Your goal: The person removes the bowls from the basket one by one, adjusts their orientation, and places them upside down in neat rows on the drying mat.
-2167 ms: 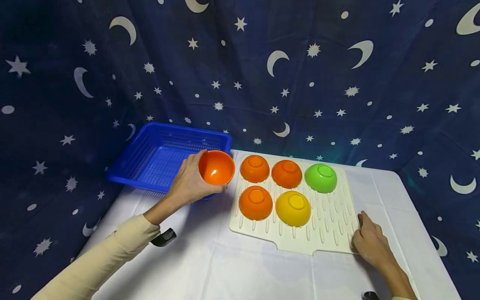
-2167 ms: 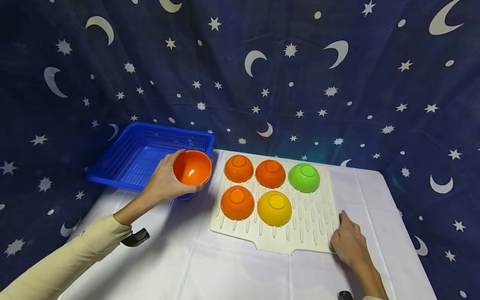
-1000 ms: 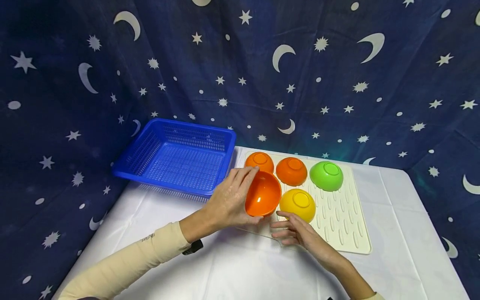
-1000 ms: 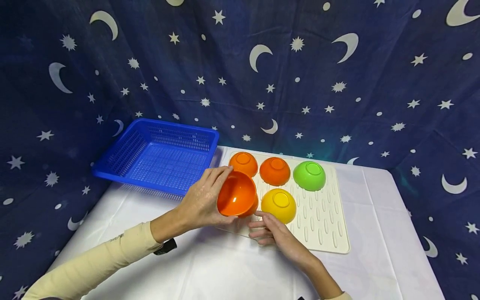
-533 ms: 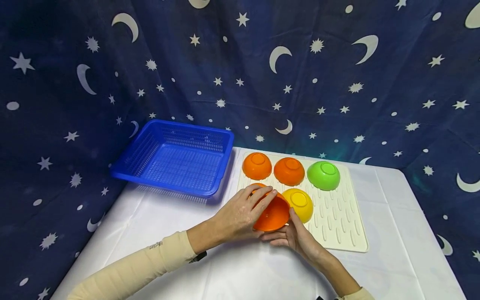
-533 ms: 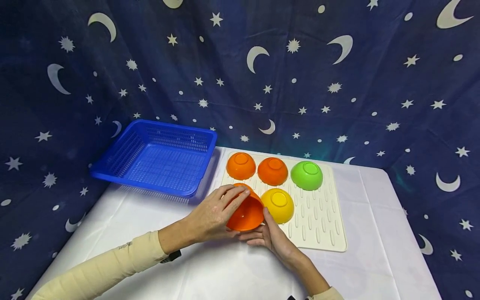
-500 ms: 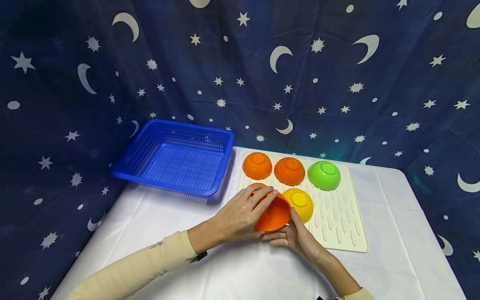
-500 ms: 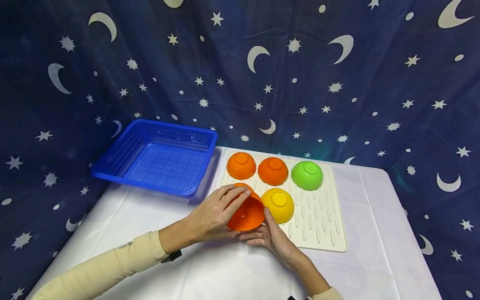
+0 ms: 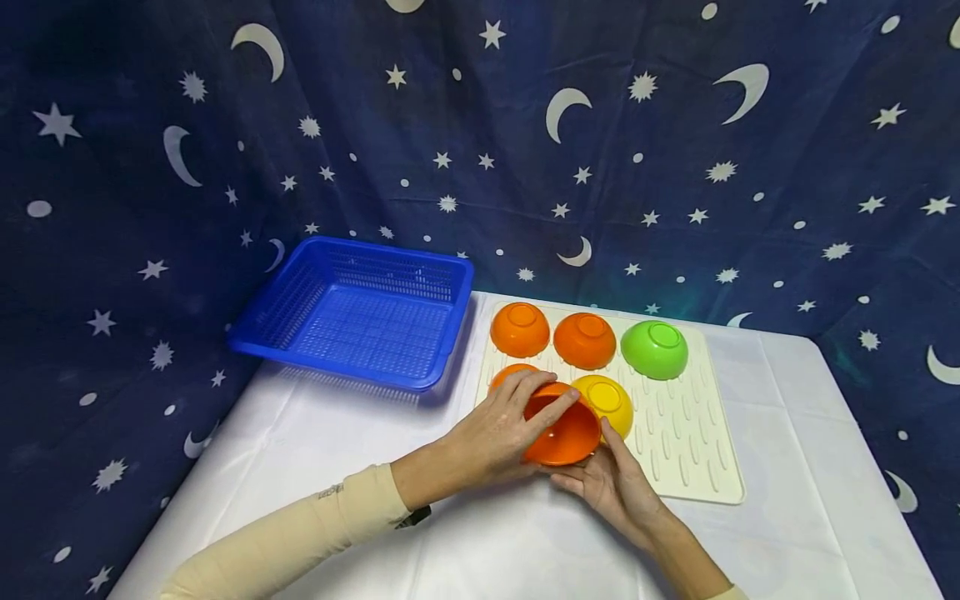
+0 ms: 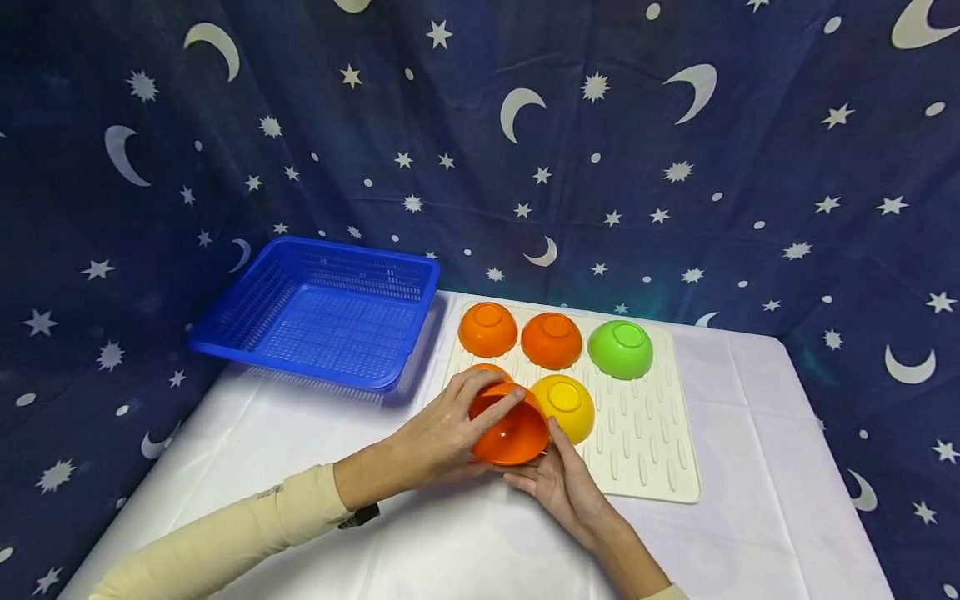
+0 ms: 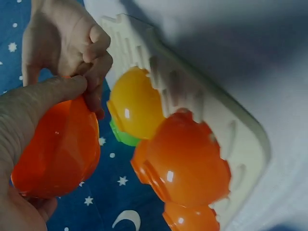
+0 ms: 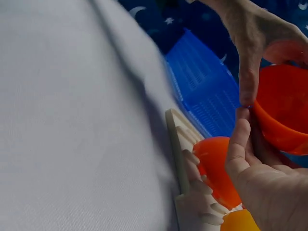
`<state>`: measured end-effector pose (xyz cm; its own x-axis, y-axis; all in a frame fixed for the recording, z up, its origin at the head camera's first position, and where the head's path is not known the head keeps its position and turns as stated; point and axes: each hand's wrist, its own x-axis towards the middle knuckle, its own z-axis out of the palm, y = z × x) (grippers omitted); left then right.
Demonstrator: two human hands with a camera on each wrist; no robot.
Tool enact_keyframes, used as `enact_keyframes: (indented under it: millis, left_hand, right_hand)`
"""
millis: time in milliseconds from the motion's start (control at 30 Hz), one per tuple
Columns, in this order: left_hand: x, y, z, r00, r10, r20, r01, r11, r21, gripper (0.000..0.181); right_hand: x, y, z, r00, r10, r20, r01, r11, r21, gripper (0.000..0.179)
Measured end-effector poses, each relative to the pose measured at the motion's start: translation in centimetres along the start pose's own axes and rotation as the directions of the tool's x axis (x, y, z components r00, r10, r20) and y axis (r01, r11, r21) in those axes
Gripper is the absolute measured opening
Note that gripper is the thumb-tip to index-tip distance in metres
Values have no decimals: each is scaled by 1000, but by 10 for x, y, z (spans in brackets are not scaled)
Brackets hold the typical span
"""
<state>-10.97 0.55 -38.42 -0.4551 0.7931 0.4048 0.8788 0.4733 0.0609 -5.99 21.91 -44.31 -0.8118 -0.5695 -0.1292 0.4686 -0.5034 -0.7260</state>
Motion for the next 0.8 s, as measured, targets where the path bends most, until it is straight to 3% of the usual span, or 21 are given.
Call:
enact_keyframes:
  millis: [133,300,433,533,633,700,800]
  left_hand:
    - [10,4,0,1000,-10,-26,9,1000,-4,93]
    - [19,13,4,997,-9,-71,10,1000,21,73]
    - [26,20,7,993,-29,-116,30,999,14,64]
    - [32,26,8,988,-54,-143,53,999,-7,61]
    - [37,33,11,985,-77,-154,73,997,-28,61]
    - [41,38,15,982,-91,-162,85,995,-48,62]
    - [47,46,23,974,-116,-196,97,990,-104,62]
  right_hand:
    - [-7,-4,-5,1000,-18,10,17,989,144,60]
    - [-19,-13,-14,999,-38,-26,41,989,139,55]
    - [-29,-25,-13,991,-96,-90,94,995,-29,52]
    - [-36,-37,-9,974,-160,-163,117,962,-246,52]
    - [-43,-49,-5,943,-212,-256,94,909,-405,53]
    - [-47,-55,-4,917,-244,-316,80,888,-454,52]
    - [-52,-59,-6,880,-325,-346,126,863,-490,48]
